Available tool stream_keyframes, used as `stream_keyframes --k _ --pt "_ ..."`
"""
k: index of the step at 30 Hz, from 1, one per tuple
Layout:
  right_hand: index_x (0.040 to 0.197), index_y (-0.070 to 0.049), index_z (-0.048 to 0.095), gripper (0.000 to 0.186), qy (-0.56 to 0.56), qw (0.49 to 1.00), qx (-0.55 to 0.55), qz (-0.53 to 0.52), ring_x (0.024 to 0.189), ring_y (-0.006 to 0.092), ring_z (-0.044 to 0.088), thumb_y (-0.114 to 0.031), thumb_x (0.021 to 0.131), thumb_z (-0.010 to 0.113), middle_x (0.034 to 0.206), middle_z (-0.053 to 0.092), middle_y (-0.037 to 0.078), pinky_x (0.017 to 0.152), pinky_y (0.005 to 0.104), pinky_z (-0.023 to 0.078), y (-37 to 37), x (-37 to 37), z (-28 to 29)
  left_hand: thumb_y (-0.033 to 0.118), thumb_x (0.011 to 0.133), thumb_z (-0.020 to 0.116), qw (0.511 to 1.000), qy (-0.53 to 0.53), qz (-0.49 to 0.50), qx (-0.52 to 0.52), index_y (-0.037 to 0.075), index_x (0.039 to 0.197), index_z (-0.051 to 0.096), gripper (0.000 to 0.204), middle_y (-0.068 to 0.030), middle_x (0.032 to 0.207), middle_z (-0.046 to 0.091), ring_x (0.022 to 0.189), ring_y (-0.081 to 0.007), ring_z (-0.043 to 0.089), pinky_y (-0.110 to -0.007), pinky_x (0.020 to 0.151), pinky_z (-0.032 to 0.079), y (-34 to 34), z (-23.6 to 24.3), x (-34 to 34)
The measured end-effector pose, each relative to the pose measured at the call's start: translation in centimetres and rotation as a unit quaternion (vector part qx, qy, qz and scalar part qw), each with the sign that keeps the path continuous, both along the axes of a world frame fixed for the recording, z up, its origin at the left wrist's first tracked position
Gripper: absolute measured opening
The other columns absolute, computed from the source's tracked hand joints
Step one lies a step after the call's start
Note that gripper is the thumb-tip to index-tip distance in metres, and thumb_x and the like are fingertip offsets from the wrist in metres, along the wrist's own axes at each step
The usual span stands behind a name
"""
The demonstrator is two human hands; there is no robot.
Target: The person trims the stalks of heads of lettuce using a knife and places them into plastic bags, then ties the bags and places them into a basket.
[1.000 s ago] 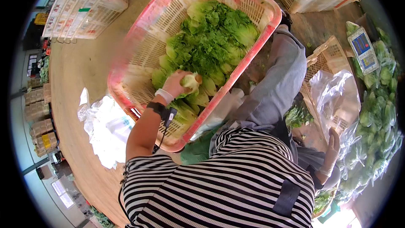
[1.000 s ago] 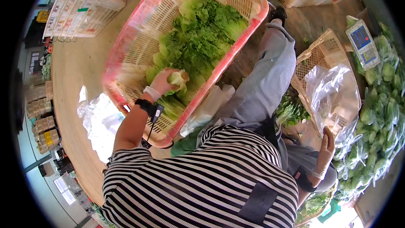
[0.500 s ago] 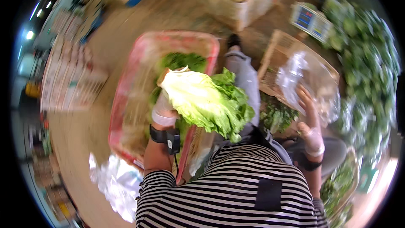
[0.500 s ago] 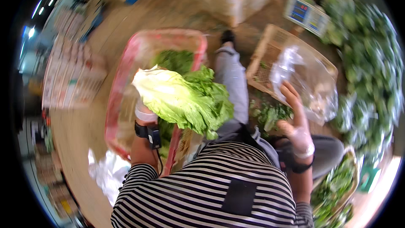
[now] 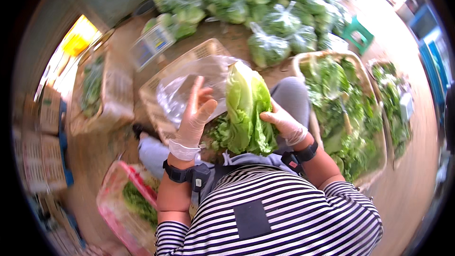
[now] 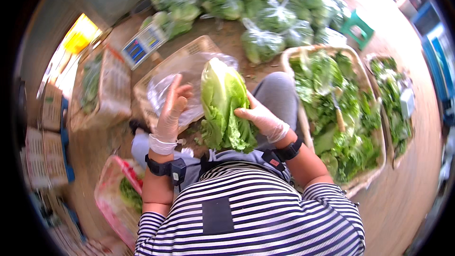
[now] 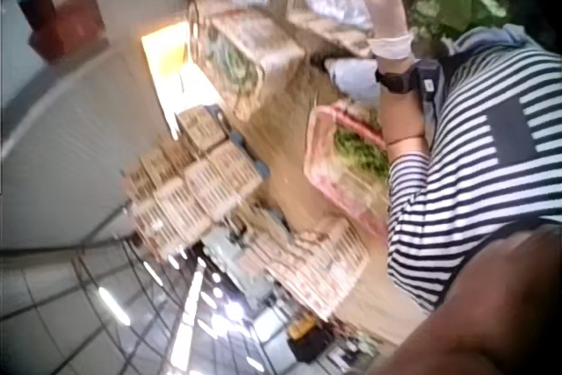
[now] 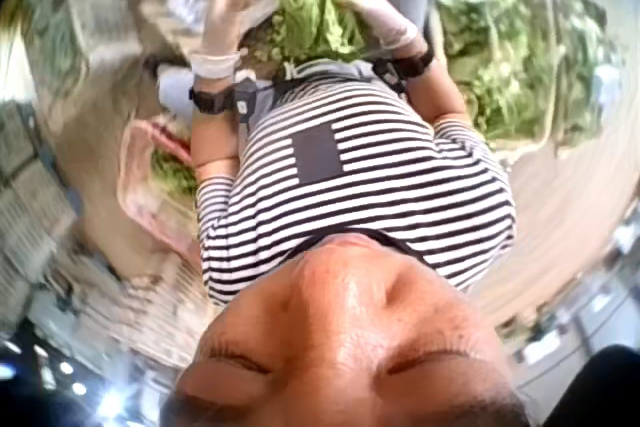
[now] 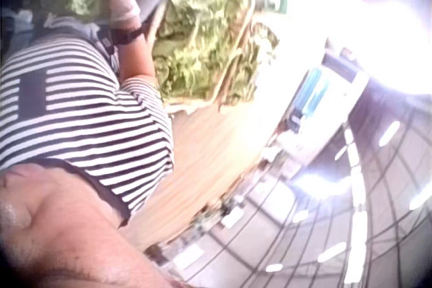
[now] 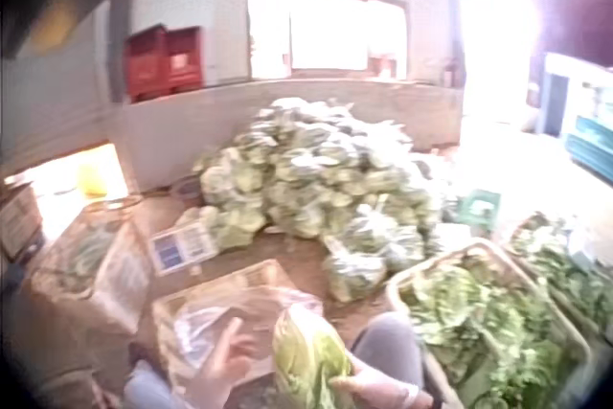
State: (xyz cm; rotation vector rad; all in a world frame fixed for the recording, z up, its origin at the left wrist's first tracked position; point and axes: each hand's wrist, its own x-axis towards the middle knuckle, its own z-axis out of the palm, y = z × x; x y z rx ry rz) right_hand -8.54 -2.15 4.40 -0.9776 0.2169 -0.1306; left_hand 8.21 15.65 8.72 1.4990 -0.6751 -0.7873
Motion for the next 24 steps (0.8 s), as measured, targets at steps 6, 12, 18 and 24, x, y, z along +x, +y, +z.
stream_keyframes --k 6,12,18,24 --pt "0.142 -0.007 0.021 0.084 -0.014 0.994 -0.105 -0.027 0.119 0.0168 0.041 -0.027 0.078 0.071 0.131 0.043 0.010 0.101 0.0299 0.032 -1.6 -2.9 0.1 0.044 0.085 0.057 0.907 0.369 -0.168 -0.112 0.003 0.133 0.036 0.067 -0.0134 0.128 0.048 0.115 -0.0263 0.049 -0.037 0.099 0.039 -7.5 -4.4 -3.2" --pt "0.132 -0.007 0.041 0.065 0.041 0.878 -0.466 -0.100 0.121 0.0208 0.043 -0.031 0.079 0.070 0.126 0.050 0.012 0.101 0.0328 0.033 -7.3 -8.7 2.4 0.043 0.075 0.062 0.923 0.347 -0.139 -0.094 0.001 0.129 0.039 0.072 -0.0146 0.121 0.052 0.109 -0.0277 0.053 -0.038 0.095 0.042 -7.4 -4.9 -4.6" --pt "0.101 -0.009 0.056 0.028 0.579 0.425 -0.644 -0.261 0.080 0.0309 0.058 -0.022 0.078 0.065 0.086 0.058 0.012 0.072 0.0420 0.047 -14.7 -22.0 -4.5 0.034 0.073 0.068 0.889 0.428 -0.144 -0.078 0.001 0.128 0.039 0.071 -0.0146 0.118 0.053 0.107 -0.0266 0.054 -0.038 0.093 0.044 -9.8 -2.1 -5.0" --pt "0.112 -0.007 0.053 0.030 0.394 0.556 -0.486 -0.547 0.086 0.0287 0.058 -0.017 0.084 0.058 0.100 0.058 0.012 0.079 0.0383 0.045 -12.5 -24.6 -5.6 0.014 0.074 0.070 0.942 0.218 -0.257 0.004 0.002 0.125 0.040 0.060 -0.0100 0.111 0.055 0.101 -0.0186 0.055 -0.031 0.087 0.047 -14.8 0.9 -6.7"
